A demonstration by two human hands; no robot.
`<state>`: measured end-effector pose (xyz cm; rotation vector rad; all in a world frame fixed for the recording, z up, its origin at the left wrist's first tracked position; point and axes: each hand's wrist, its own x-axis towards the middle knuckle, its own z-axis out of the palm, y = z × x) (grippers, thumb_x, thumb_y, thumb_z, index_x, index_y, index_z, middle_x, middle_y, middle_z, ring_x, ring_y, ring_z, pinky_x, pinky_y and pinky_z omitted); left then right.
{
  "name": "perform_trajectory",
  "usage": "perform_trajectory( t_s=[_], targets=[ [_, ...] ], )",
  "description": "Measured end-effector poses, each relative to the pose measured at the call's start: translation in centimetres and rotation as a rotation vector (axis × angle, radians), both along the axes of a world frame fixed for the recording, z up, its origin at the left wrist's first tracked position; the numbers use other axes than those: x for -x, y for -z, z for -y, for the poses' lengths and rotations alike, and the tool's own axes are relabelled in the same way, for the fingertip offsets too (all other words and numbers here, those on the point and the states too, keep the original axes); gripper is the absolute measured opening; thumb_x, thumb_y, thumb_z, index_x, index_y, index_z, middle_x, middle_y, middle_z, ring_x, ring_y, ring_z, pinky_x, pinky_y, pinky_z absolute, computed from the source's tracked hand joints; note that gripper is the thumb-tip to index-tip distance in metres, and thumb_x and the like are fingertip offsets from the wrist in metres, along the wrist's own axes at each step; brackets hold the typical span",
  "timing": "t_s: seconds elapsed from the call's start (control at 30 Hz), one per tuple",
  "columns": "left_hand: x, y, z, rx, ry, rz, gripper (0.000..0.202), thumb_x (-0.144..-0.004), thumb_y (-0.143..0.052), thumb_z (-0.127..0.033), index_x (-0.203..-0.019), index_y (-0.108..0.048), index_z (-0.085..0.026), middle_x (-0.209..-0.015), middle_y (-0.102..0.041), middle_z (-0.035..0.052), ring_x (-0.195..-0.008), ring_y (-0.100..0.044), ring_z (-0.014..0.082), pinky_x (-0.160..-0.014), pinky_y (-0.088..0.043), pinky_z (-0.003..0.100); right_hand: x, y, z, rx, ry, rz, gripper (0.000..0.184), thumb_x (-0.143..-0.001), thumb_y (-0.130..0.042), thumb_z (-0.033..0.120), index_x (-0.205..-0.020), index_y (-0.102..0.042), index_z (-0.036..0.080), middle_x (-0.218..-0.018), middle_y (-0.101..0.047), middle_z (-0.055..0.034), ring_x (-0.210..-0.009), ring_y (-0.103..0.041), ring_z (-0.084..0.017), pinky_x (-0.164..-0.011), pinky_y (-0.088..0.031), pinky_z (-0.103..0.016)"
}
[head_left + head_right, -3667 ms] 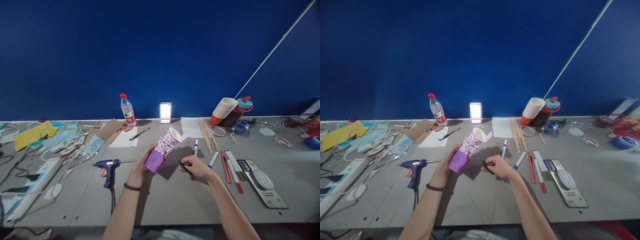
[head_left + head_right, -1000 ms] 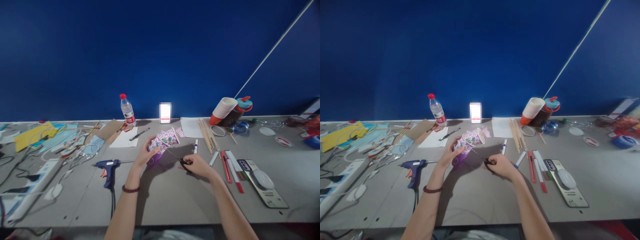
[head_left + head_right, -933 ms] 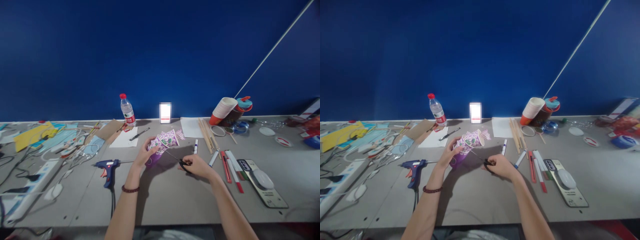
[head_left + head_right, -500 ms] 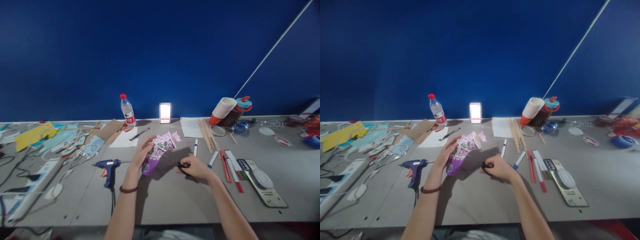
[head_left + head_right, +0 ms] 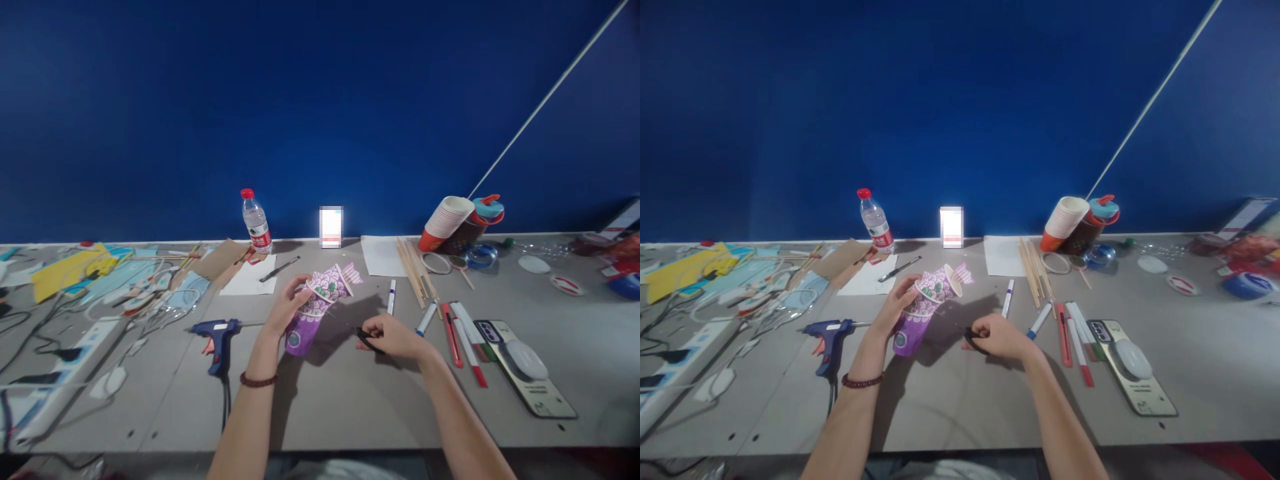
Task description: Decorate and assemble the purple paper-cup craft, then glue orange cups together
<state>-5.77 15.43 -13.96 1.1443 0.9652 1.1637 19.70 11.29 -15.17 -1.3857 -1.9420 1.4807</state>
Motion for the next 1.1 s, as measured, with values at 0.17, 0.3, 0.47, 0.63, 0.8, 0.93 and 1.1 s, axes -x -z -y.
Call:
perform_trajectory(
  t_s=[0.17,0.3,0.47,0.63,0.8,0.93,1.1],
  targets=[
    [-0.2,0.1,-0.1,0.063,-0.012,0.019,0.04,-0.067,-0.077,-0.043,-0.096,-0.061,-0.021,-0.092,-0.064,0.0021,-0.078,-0.06,0.0166,-0.066,-0.045,0.024,0.0,0.1,0.0,0.025,0.0,0.003,0.035,-0.073,-0.063,0.045,-0.057,-0.054,0.015,-0.054,-0.052,0.0018,-0.051,-0.046,-0.01,-0.047,-0.034,-0.022],
    [-0.5,-0.1,0.0,0.058,-0.036,0.047,0.04,-0.067,-0.076,-0.043,-0.097,-0.06,-0.021,-0.093,-0.065,0.0019,-0.076,-0.06,0.0159,-0.066,-0.045,0.024,0.0,0.1,-0.1,0.017,0.013,0.01,0.039,-0.072,-0.065,0.049,-0.057,-0.052,0.015,-0.053,-0.048,0.0032,-0.051,-0.041,-0.008,-0.047,-0.031,-0.021],
    [-1.0,-0.2,0.1,0.038,-0.09,0.066,0.042,-0.065,-0.076,-0.045,-0.096,-0.059,-0.021,-0.095,-0.065,0.0025,-0.078,-0.061,0.0172,-0.067,-0.047,0.026,0.0,-0.1,-0.1,0.028,0.027,-0.005,0.038,-0.071,-0.065,0.05,-0.059,-0.055,0.015,-0.054,-0.049,0.0027,-0.051,-0.042,-0.009,-0.047,-0.032,-0.021],
    [-1.3,0.1,-0.1,-0.011,-0.144,0.078,0.041,-0.065,-0.076,-0.045,-0.094,-0.06,-0.02,-0.098,-0.065,0.0039,-0.082,-0.061,0.0185,-0.07,-0.048,0.027,0.1,-0.4,0.0,0.025,0.052,-0.011,0.038,-0.072,-0.065,0.051,-0.06,-0.055,0.016,-0.053,-0.046,0.004,-0.05,-0.039,-0.009,-0.046,-0.03,-0.021],
    [-1.7,0.7,-0.1,-0.055,-0.2,0.109,0.039,-0.068,-0.075,-0.043,-0.094,-0.059,-0.02,-0.098,-0.064,0.0038,-0.081,-0.061,0.0172,-0.07,-0.048,0.026,0.0,-0.2,-0.1,-0.005,0.057,-0.014,0.038,-0.073,-0.063,0.05,-0.06,-0.054,0.016,-0.054,-0.045,0.004,-0.051,-0.039,-0.009,-0.046,-0.029,-0.021],
    [-1.8,0.8,0.0,-0.057,-0.199,0.089,0.039,-0.069,-0.073,-0.046,-0.096,-0.059,-0.021,-0.099,-0.063,0.0034,-0.08,-0.06,0.0171,-0.068,-0.047,0.026,-0.1,0.0,-0.1,-0.035,0.07,-0.014,0.04,-0.072,-0.064,0.052,-0.058,-0.053,0.016,-0.053,-0.042,0.0045,-0.05,-0.037,-0.008,-0.045,-0.028,-0.021],
    [-1.3,0.4,-0.1,-0.057,-0.176,0.052,0.037,-0.069,-0.073,-0.044,-0.093,-0.059,-0.021,-0.095,-0.064,0.002,-0.076,-0.06,0.0161,-0.066,-0.046,0.026,0.0,-0.1,-0.1,-0.035,0.087,0.002,0.039,-0.073,-0.064,0.052,-0.06,-0.057,0.016,-0.054,-0.047,0.0031,-0.051,-0.04,-0.009,-0.046,-0.03,-0.021]
  ],
)
